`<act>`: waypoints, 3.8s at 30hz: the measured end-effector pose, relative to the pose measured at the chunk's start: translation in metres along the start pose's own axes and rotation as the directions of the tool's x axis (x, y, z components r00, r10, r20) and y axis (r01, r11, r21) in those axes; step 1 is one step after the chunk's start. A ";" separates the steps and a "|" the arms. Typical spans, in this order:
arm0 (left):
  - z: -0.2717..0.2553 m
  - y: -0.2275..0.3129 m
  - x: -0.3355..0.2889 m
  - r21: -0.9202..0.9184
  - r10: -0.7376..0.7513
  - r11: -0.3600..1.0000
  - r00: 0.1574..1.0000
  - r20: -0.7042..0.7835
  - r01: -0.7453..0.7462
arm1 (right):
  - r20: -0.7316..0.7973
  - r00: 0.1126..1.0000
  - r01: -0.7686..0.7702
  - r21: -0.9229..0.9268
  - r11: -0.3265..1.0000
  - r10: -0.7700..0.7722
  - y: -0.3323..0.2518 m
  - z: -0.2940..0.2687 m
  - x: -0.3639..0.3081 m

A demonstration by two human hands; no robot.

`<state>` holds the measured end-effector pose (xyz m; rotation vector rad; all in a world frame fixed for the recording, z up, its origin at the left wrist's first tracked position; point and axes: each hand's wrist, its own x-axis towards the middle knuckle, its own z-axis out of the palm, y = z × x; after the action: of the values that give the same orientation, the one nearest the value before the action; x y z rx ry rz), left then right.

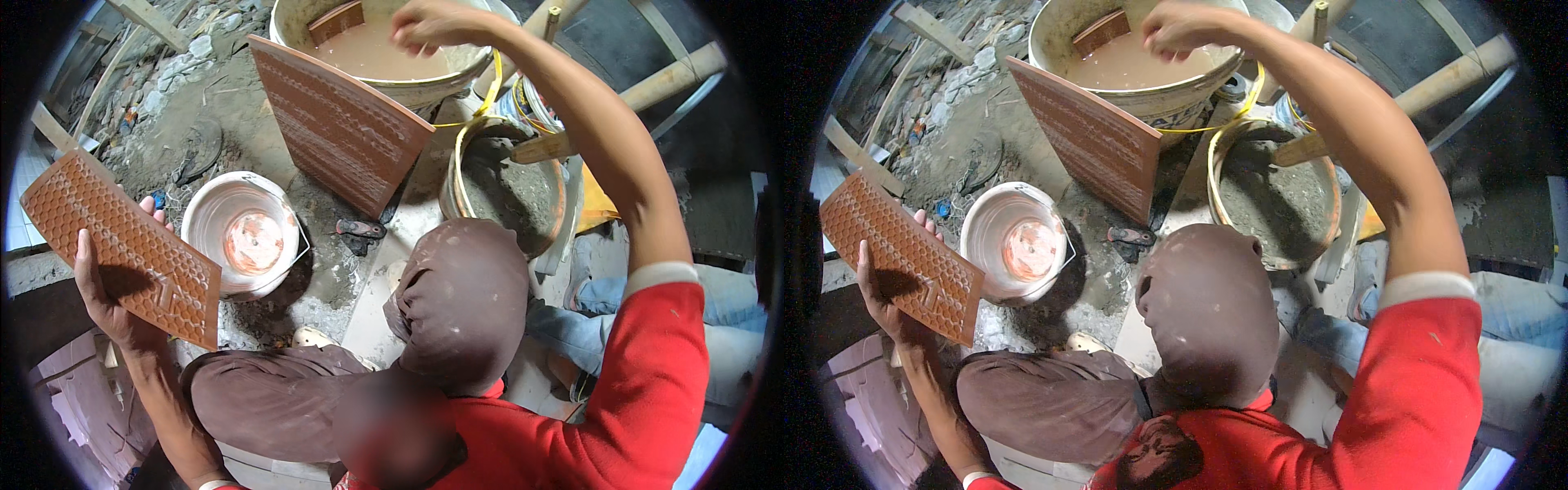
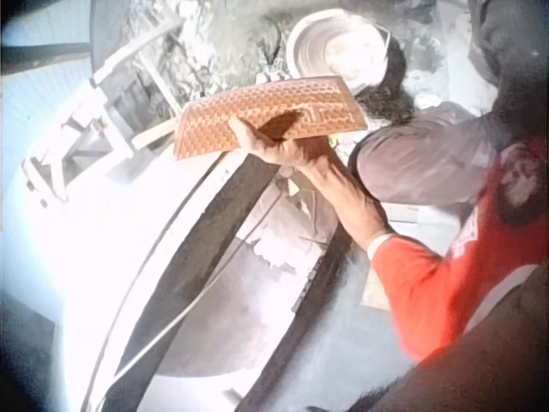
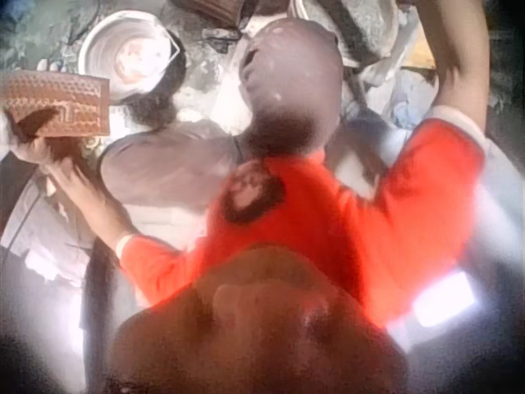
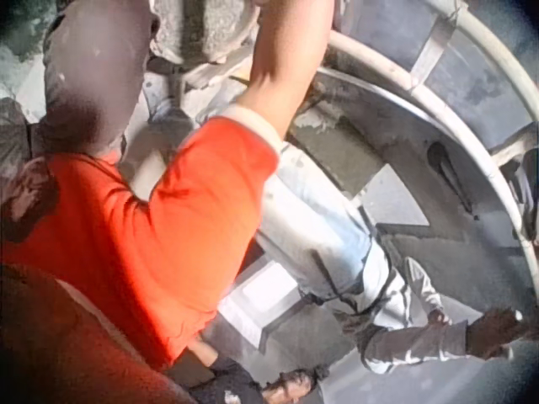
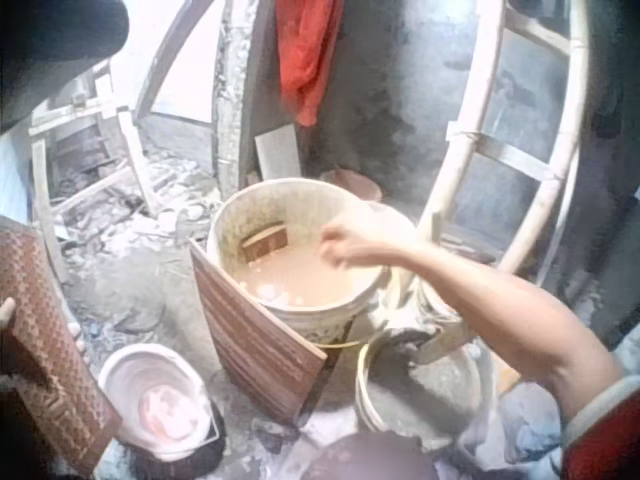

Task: The person scoops cement from a bucket using a trowel and spreads it onto the back of a rectangular tile. They repeat this process, applying a thick layer of adhesive to the tile surface.

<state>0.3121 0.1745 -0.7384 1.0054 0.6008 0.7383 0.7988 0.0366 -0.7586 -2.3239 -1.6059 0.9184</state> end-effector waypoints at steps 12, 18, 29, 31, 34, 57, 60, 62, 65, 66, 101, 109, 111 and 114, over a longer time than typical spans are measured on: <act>0.002 0.010 -0.007 0.056 -0.004 0.998 0.999 -0.048 0.007 | 0.102 0.995 -0.006 -0.001 1.000 0.006 0.013 0.036 0.093; -0.010 -0.009 0.007 0.006 0.011 1.000 1.000 0.003 -0.011 | 0.133 0.988 -0.075 0.872 0.484 -0.085 0.035 -0.038 -0.044; -0.030 -0.008 0.006 0.007 0.142 0.987 0.906 0.398 -0.158 | -0.078 0.833 -0.180 0.898 0.401 0.548 0.103 0.052 -0.243; -0.032 -0.006 0.004 0.068 0.177 0.971 0.877 0.447 -0.230 | -0.021 0.806 -0.226 0.913 0.340 0.592 0.089 0.080 -0.236; -0.040 -0.008 0.004 0.114 0.193 0.961 0.904 0.382 -0.253 | -0.039 0.777 -0.315 0.839 0.443 0.628 0.096 0.108 -0.239; 0.009 -0.002 0.001 0.018 -0.015 1.000 0.992 -0.129 0.018 | 0.180 0.982 -0.042 -0.081 0.996 0.056 -0.024 0.018 0.014; 0.009 -0.004 -0.001 0.050 0.001 0.999 0.993 -0.118 0.005 | 0.176 0.962 -0.179 -0.166 0.970 0.208 -0.008 0.049 0.075; 0.016 0.001 -0.005 0.036 -0.011 0.999 0.990 -0.137 0.016 | 0.207 0.958 -0.148 -0.229 0.962 0.197 0.011 0.078 0.107; 0.017 0.003 -0.007 0.010 -0.066 0.998 0.986 -0.155 0.069 | 0.270 0.957 0.037 -0.476 0.879 0.105 0.018 0.082 0.131; 0.018 0.007 -0.008 -0.056 -0.124 0.992 0.982 -0.143 0.117 | 0.247 0.967 0.051 -0.435 0.899 0.065 0.019 0.077 0.124; 0.017 0.012 -0.007 0.034 -0.088 0.995 0.979 -0.185 0.096 | -0.144 0.828 -0.445 0.419 0.791 0.542 0.083 0.141 -0.314; 0.000 0.002 -0.006 0.181 0.063 0.982 0.995 -0.076 -0.049 | -0.840 0.518 -0.077 -0.236 0.969 -0.163 0.016 0.068 -0.263; -0.005 0.002 -0.004 0.134 0.047 0.990 0.998 -0.043 -0.041 | -0.538 0.823 -0.175 -0.542 0.822 -0.180 0.002 0.067 -0.242; 0.006 0.005 -0.006 0.013 -0.049 0.999 0.998 -0.037 0.050 | -0.097 0.978 -0.191 -0.759 0.623 0.183 0.001 0.082 -0.198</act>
<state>0.3111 0.1682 -0.7305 0.9887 0.6615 0.7108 0.7071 -0.1562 -0.7472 -3.0767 -2.0639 0.2138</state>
